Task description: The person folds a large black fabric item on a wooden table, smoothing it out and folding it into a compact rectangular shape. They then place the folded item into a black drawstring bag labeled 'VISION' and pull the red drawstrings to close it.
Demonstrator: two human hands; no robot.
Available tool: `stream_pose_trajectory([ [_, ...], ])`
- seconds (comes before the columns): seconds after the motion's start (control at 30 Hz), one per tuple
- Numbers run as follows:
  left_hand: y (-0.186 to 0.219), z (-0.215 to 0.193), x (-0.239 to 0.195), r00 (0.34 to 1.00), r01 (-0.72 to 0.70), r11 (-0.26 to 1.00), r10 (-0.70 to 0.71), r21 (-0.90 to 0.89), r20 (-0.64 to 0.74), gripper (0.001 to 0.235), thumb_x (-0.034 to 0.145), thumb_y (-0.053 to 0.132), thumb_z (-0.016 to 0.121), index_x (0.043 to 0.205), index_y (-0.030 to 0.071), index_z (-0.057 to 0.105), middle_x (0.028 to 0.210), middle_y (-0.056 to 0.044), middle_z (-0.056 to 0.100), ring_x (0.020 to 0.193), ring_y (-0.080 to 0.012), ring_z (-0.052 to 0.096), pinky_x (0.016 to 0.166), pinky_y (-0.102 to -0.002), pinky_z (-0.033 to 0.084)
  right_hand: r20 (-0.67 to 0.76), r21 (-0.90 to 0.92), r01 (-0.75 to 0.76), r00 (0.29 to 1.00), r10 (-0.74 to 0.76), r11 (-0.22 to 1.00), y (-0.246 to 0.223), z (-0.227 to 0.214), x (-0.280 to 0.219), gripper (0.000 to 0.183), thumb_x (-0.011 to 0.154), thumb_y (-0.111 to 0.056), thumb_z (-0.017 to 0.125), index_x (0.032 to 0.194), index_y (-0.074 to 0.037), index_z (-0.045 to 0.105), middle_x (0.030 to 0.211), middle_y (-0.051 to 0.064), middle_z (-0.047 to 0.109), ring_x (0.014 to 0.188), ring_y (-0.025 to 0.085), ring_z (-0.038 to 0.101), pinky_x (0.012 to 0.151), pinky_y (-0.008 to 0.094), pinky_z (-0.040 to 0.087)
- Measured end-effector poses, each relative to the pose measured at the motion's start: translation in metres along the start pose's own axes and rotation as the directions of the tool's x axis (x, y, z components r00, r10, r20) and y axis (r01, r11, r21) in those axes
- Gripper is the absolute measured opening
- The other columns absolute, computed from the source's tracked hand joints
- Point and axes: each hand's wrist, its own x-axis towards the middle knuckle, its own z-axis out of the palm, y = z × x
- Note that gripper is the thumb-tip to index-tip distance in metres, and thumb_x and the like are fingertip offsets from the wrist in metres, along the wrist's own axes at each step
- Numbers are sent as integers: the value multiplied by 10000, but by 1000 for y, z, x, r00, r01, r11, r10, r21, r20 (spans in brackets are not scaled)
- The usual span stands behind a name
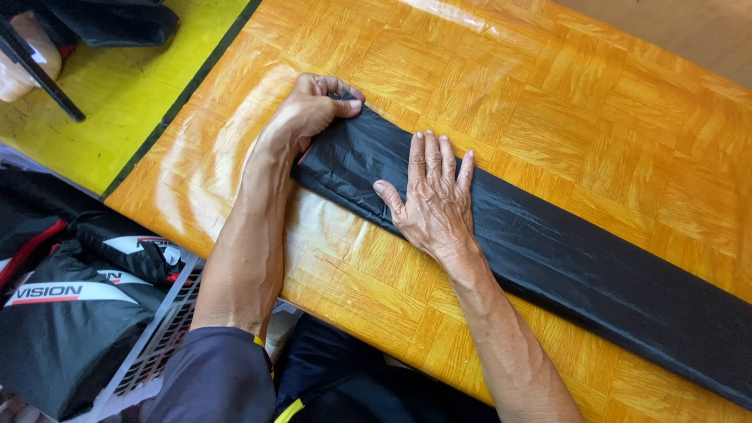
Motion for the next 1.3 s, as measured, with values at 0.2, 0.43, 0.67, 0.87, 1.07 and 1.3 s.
stream_pose_trajectory([
  [0.2, 22, -3, -35, 952, -296, 802, 289, 519, 97, 347, 905, 186, 709, 1189, 251, 519, 1169, -111, 651, 1170, -196, 602, 949, -380, 443, 38, 7, -5, 999, 5, 1000, 0, -3, 2, 878, 1003, -654, 431, 1549, 29, 346, 1566, 223, 430, 1440, 393, 383, 1145, 676, 246],
  [0.43, 38, -31, -72, 970, -237, 600, 102, 764, 221, 446, 959, 289, 731, 1233, 224, 385, 900, -125, 573, 871, -297, 552, 776, -427, 396, 25, 38, -2, 1000, 1, 999, -3, -13, 2, 1095, 899, -853, 410, 1537, 36, 359, 1568, 236, 428, 1432, 416, 397, 1145, 675, 231],
  [0.67, -7, -60, -86, 933, -353, 752, 242, 556, 265, 382, 861, 296, 795, 1168, 148, 622, 903, -190, 615, 916, -366, 605, 805, -463, 457, 285, 241, -132, 957, 60, 961, -8, -38, 9, 1203, 819, -846, 559, 1587, 16, 223, 1604, 257, 276, 1516, 437, 211, 1169, 744, 82],
  [0.87, -42, -60, -81, 948, -317, 820, 285, 477, 139, 321, 795, 211, 834, 1093, 168, 723, 869, -95, 690, 878, -232, 630, 808, -359, 484, 284, 252, -137, 957, 62, 958, -7, -35, 9, 1226, 794, -851, 590, 1593, 0, 216, 1604, 242, 276, 1521, 424, 201, 1170, 744, 66],
  [1.07, -13, -35, -103, 971, -207, 738, 238, 642, 39, 386, 818, 197, 787, 1189, 296, 743, 1197, -196, 684, 1199, -436, 610, 1008, -495, 473, 276, 239, -127, 959, 58, 963, -7, -35, 10, 1223, 786, -846, 600, 1592, -5, 227, 1595, 238, 291, 1518, 419, 212, 1170, 744, 78],
  [1.3, -19, -30, -103, 982, -149, 822, 187, 550, -14, 365, 859, 223, 756, 1218, 289, 760, 1256, -185, 659, 1232, -430, 592, 1064, -494, 440, 278, 260, -141, 958, 66, 955, -8, -35, 8, 1217, 785, -841, 608, 1592, -15, 226, 1594, 230, 293, 1518, 410, 213, 1171, 748, 75],
])
